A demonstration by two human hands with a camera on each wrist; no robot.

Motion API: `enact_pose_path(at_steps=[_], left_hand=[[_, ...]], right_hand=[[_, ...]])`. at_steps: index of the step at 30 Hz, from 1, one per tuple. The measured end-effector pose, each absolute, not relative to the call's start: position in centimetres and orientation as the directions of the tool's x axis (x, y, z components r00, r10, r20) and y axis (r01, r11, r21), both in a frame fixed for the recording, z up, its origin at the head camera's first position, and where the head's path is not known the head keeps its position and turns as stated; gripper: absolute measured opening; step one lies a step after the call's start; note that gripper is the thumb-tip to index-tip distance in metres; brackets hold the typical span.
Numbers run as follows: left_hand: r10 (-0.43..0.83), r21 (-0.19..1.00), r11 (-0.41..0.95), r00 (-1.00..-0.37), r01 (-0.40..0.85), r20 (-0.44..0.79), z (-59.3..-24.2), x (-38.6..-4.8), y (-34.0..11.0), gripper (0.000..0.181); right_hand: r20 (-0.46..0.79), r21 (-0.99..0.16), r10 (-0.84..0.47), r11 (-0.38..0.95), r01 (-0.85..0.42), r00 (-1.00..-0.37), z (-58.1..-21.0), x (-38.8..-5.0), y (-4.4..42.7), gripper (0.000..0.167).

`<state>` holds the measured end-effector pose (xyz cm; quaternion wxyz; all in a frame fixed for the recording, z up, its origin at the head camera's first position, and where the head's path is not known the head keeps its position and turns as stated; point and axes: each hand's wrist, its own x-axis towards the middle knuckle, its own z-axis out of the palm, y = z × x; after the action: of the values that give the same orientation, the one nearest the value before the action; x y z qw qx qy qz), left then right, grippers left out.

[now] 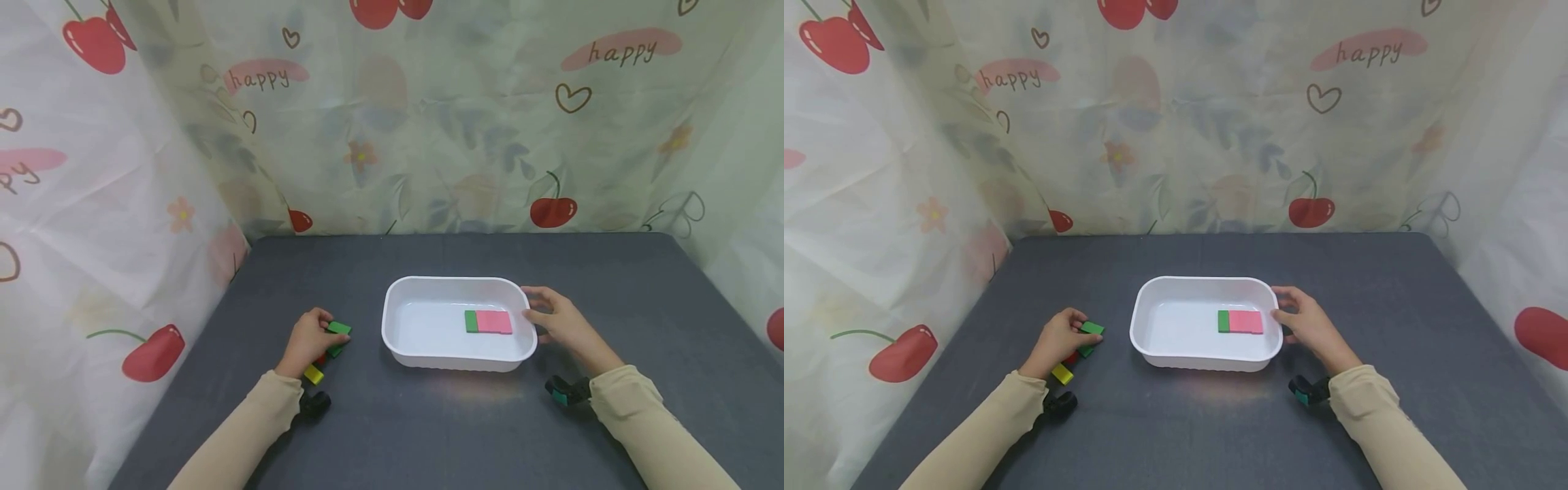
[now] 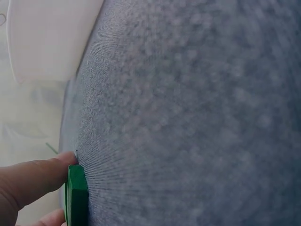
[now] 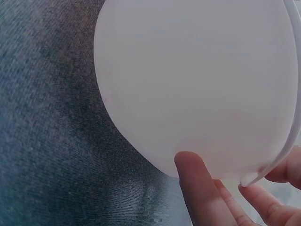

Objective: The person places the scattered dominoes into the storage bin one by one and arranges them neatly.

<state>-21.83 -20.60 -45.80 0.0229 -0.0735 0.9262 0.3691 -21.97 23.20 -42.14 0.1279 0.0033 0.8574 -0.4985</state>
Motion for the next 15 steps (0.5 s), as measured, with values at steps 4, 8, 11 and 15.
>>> enact_pose_path(at_steps=[4,8,11,15], left_hand=[[-0.110,0.678,0.719,-0.988,-0.153,-0.106,-45.61,-21.82,-20.53,0.046],[-0.080,0.676,0.721,-0.988,-0.149,-0.133,-45.37,-21.81,-20.63,0.047],[-0.060,0.678,0.720,-0.986,-0.150,-0.155,-45.24,-21.85,-20.76,0.048],[-0.072,0.688,0.703,-0.980,-0.181,-0.184,-45.23,-21.94,-20.89,0.053]], right_hand=[[-0.220,-0.854,-0.122,0.504,0.131,-0.968,-42.13,-21.91,23.20,0.059],[-0.224,-0.854,-0.122,0.502,0.134,-0.967,-42.09,-21.88,23.14,0.059],[-0.221,-0.855,-0.122,0.502,0.131,-0.968,-42.10,-21.89,23.13,0.060],[-0.223,-0.854,-0.119,0.503,0.134,-0.968,-42.12,-21.92,23.19,0.060]])
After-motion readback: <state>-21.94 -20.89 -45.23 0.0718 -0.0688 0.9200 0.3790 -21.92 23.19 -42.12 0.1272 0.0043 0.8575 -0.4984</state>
